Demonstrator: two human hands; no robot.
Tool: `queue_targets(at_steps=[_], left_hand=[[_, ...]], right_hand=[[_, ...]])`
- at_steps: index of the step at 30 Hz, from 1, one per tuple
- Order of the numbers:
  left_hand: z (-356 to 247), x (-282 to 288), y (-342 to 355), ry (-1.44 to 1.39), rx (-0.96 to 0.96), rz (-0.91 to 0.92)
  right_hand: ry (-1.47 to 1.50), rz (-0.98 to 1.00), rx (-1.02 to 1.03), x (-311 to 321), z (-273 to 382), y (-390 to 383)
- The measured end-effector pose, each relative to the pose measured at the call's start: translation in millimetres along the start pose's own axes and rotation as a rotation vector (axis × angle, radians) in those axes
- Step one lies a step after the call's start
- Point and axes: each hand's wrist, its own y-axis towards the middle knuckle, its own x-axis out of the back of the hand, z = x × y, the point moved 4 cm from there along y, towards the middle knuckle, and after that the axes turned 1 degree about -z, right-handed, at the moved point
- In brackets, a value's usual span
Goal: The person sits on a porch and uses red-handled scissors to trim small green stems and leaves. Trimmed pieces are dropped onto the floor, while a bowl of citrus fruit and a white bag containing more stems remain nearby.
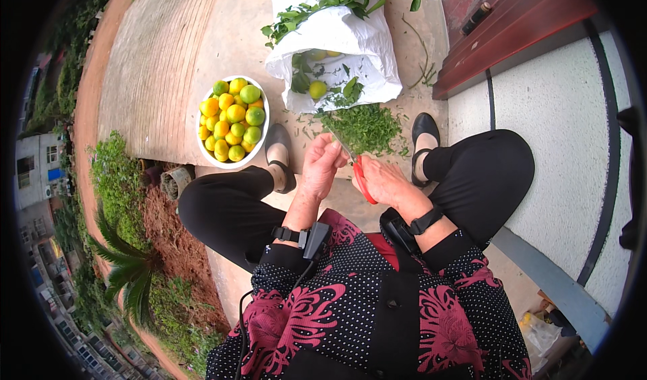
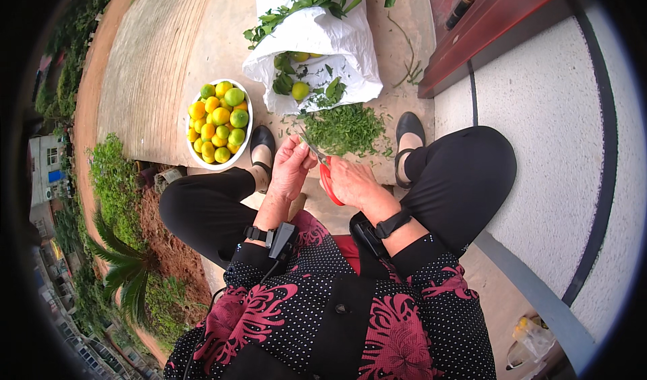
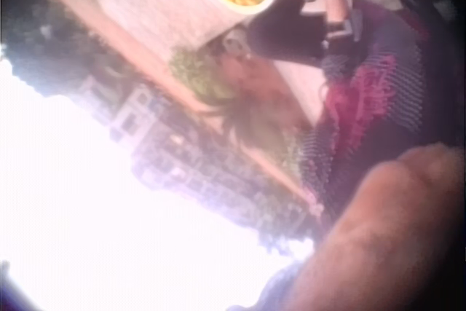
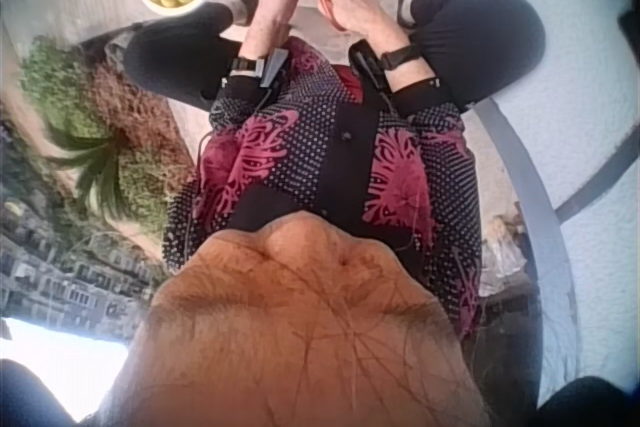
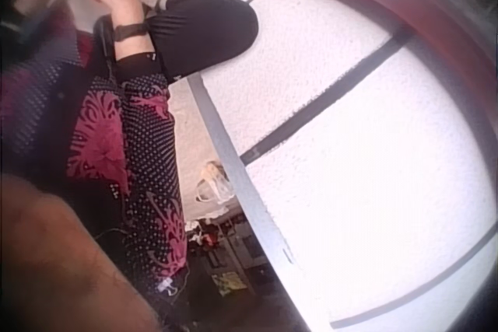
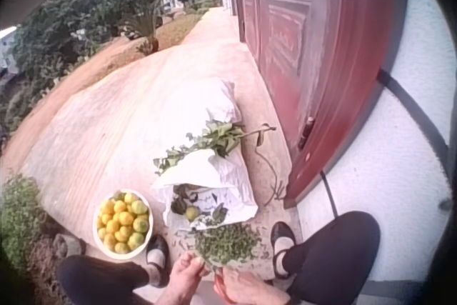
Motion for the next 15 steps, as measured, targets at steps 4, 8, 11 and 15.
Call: queue_targets(at_steps=[4,8,11,15], left_hand=[[0.8,1.4,0.4,0.011,0.025,-0.003],[1.8,3.9,0.5,0.004,0.045,-0.030],[2.0,5.7,0.2,0.018,0.057,-0.051],[2.9,7.0,0.3,0.027,0.065,-0.074]], right_hand=[[0.012,-0.043,0.024,-0.7,-0.6,1.0],[-0.001,-0.072,0.045,-1.9,-2.5,1.9],[0.041,-0.057,0.027,-3.8,-4.1,4.1],[0.134,0.006,-0.016,-4.3,-4.1,6.3]])
